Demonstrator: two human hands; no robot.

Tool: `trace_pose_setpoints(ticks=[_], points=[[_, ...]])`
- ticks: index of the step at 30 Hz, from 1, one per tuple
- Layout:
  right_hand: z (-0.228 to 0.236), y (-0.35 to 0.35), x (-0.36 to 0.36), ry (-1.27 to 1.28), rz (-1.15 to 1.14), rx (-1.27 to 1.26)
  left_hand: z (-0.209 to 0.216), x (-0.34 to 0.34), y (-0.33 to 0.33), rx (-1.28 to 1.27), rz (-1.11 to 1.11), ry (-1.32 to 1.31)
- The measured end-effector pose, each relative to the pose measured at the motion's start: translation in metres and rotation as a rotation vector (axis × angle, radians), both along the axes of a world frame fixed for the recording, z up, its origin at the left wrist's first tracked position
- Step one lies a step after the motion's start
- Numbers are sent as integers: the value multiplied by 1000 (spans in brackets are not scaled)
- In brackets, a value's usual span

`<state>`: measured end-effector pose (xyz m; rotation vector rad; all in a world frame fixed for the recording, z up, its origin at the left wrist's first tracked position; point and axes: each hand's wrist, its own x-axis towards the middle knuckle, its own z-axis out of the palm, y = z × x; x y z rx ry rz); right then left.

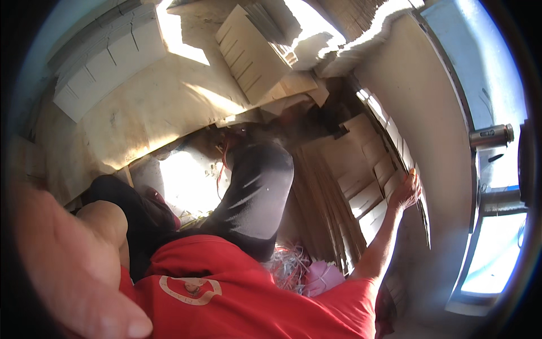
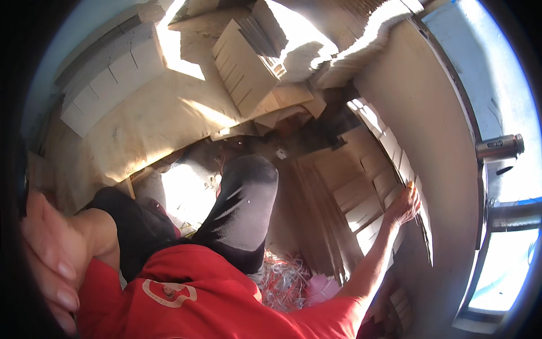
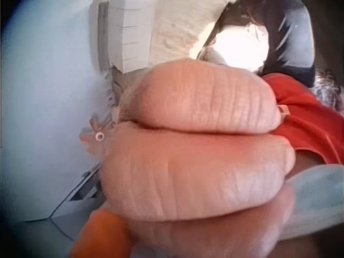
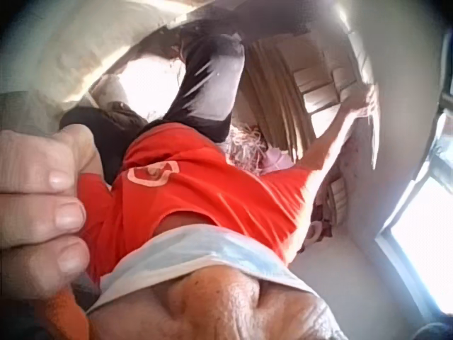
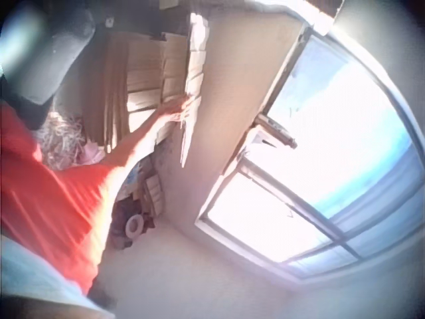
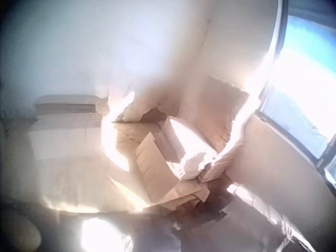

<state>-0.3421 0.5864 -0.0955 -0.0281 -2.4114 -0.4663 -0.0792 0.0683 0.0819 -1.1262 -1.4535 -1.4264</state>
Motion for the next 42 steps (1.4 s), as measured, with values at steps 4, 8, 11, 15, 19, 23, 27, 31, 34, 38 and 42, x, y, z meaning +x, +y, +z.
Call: trace_pose_setpoints(ticks=[4, 8, 11, 15, 19, 23, 27, 31, 34, 38, 42], points=[[-26, 31, -38, -506, -353, 9, -7, -3, -4, 78, -48, 29], [-44, -17, -46, -497, -25, -141, -19, -8, -13, 142, -172, 81], [-64, -81, -50, -496, 317, -314, -20, 6, -11, 141, -221, 141], [-46, -191, -18, -598, 595, -462, -21, 20, -21, 172, -182, 115], [-59, -216, -12, -705, 710, -453, -19, 35, -24, 176, -197, 171], [-53, -263, 0, -896, 606, -1355, -18, 45, -35, 171, -145, 163], [-70, -250, -16, -804, 804, -630, -25, 48, -41, 172, -179, 222], [-80, -262, -22, -704, 998, -498, -24, 62, -42, 189, -154, 264], [-51, -302, -6, -748, 897, -605, -25, 66, -51, 201, -97, 243], [-67, -293, -12, -807, 954, -418, -26, 66, -52, 181, -120, 236], [-56, -303, -11, -741, 1020, -522, -27, 62, -56, 205, -99, 216]])
